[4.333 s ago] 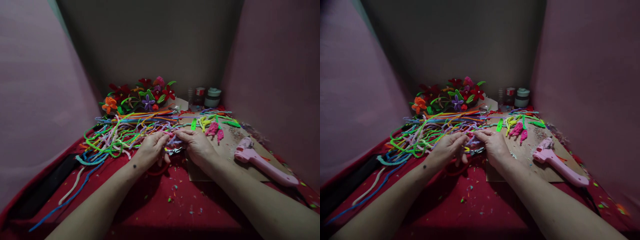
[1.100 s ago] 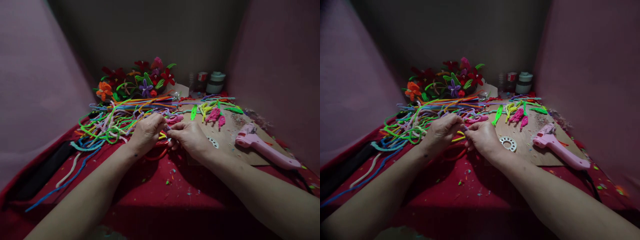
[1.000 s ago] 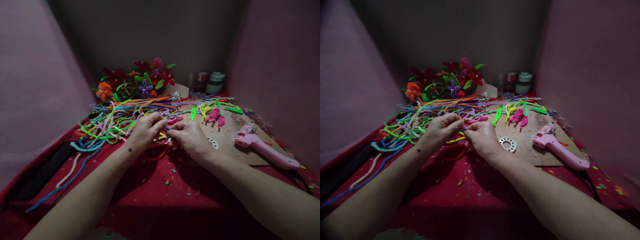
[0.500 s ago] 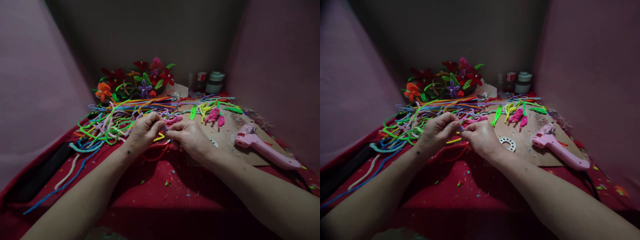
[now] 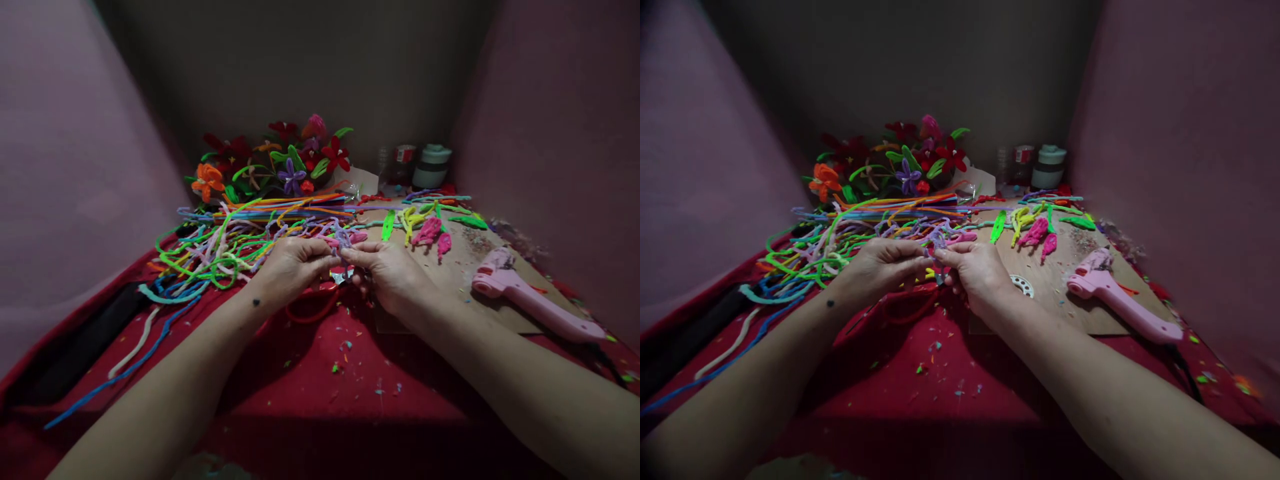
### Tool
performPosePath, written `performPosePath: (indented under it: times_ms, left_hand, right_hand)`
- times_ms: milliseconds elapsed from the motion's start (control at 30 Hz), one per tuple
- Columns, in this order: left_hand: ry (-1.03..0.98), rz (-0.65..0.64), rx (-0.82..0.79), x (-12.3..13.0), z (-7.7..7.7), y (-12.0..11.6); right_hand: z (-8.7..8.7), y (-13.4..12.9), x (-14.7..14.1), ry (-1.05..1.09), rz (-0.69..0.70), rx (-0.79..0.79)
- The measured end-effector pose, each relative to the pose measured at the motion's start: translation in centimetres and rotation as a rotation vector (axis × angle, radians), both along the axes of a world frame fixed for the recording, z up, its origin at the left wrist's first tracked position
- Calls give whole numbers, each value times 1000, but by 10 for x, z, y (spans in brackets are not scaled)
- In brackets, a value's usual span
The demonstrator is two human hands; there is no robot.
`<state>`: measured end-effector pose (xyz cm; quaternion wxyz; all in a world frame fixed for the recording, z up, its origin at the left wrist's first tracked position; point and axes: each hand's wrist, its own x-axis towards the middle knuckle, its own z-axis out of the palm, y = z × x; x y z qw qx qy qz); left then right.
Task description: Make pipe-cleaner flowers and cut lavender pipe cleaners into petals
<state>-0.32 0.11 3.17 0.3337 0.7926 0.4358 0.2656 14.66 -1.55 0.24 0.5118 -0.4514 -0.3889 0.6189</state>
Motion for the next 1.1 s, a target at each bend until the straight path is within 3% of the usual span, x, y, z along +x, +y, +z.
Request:
performPosePath:
  times_ms: [133,333,400,467,533,667,733,833,933,1100]
  left_hand:
    - [67,-68,178,0,-1,0]
    - [141,-11,672,2,-13,-6]
    - [109,23,697,3,-15,-10]
    - [-31,108,561,6,-13,-13]
    - [-246,188,312,10,-10,-14]
    - [-685,228,-133,12,-6,-6]
    - [-767,193,-300,10,-7,0]
    - [-632,-8,-579,8,-12,4]
    - [-516,-152,-603,10,-15,2]
    - [-527,-104,-549,11,-15,-3]
  right_hand:
    - [-2,1,0,23,5,18]
    - [5,-4,-7,49,-85,-30]
    - [6,-6,-10,57,-86,-16]
    - [5,-7,-12,81,-91,15]
    - [5,-7,-12,121,-98,65]
    - [6,-3,-8,213,-97,133]
    - [7,0,-5,256,-104,123]
    - [7,4,-2,289,-117,136]
    - [6,4,-2,289,-122,172]
    - [5,2,-5,286,-106,193]
